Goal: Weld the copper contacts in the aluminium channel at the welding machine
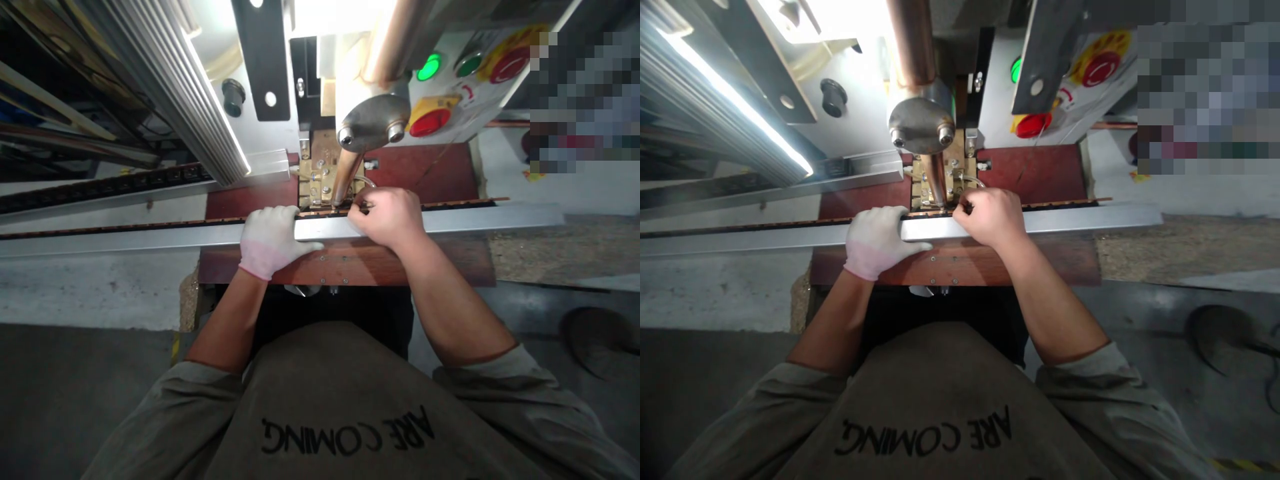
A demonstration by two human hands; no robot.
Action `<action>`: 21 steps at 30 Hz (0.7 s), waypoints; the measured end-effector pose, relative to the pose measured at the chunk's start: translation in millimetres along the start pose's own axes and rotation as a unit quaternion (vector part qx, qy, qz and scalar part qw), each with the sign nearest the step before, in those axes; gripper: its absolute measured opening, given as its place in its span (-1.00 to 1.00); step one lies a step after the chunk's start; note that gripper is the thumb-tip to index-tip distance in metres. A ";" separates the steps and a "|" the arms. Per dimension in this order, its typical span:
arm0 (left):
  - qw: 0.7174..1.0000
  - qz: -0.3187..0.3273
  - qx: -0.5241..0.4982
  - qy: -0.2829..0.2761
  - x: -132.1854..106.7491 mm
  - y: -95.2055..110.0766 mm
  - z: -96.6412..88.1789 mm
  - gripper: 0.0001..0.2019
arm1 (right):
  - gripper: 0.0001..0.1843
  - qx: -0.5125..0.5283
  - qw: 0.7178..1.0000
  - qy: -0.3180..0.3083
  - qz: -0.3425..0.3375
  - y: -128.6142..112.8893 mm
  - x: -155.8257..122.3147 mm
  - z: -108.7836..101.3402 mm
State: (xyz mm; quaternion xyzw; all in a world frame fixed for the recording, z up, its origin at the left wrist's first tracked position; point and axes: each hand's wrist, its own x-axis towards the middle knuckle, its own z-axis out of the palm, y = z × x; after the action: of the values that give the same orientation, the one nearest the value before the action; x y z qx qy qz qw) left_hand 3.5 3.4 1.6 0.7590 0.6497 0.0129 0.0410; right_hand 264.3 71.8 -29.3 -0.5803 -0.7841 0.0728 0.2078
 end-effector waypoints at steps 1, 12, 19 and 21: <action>1.000 0.002 0.002 -0.001 1.2 0.0 0.2 -0.21 | -0.77 0.000 1.000 -0.005 0.004 -0.1 0.7 -0.9; 0.999 0.005 -0.001 0.038 14.1 -3.9 8.4 -0.26 | -0.74 0.006 0.999 -0.045 0.016 4.6 13.8 -4.5; 1.000 -0.005 -0.005 0.016 13.0 -0.7 4.5 -0.26 | -0.74 0.003 0.999 -0.050 0.020 2.9 13.2 -8.4; 1.000 -0.003 -0.004 0.011 12.5 0.4 3.2 -0.27 | -0.75 -0.001 0.998 -0.053 0.019 2.2 13.9 -9.3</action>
State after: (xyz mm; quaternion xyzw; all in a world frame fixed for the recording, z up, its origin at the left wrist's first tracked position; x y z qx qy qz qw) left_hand 6.1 15.5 -2.0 0.7565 0.6525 0.0235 0.0370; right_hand 266.8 84.3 -18.3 -0.5903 -0.7832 0.1062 0.1636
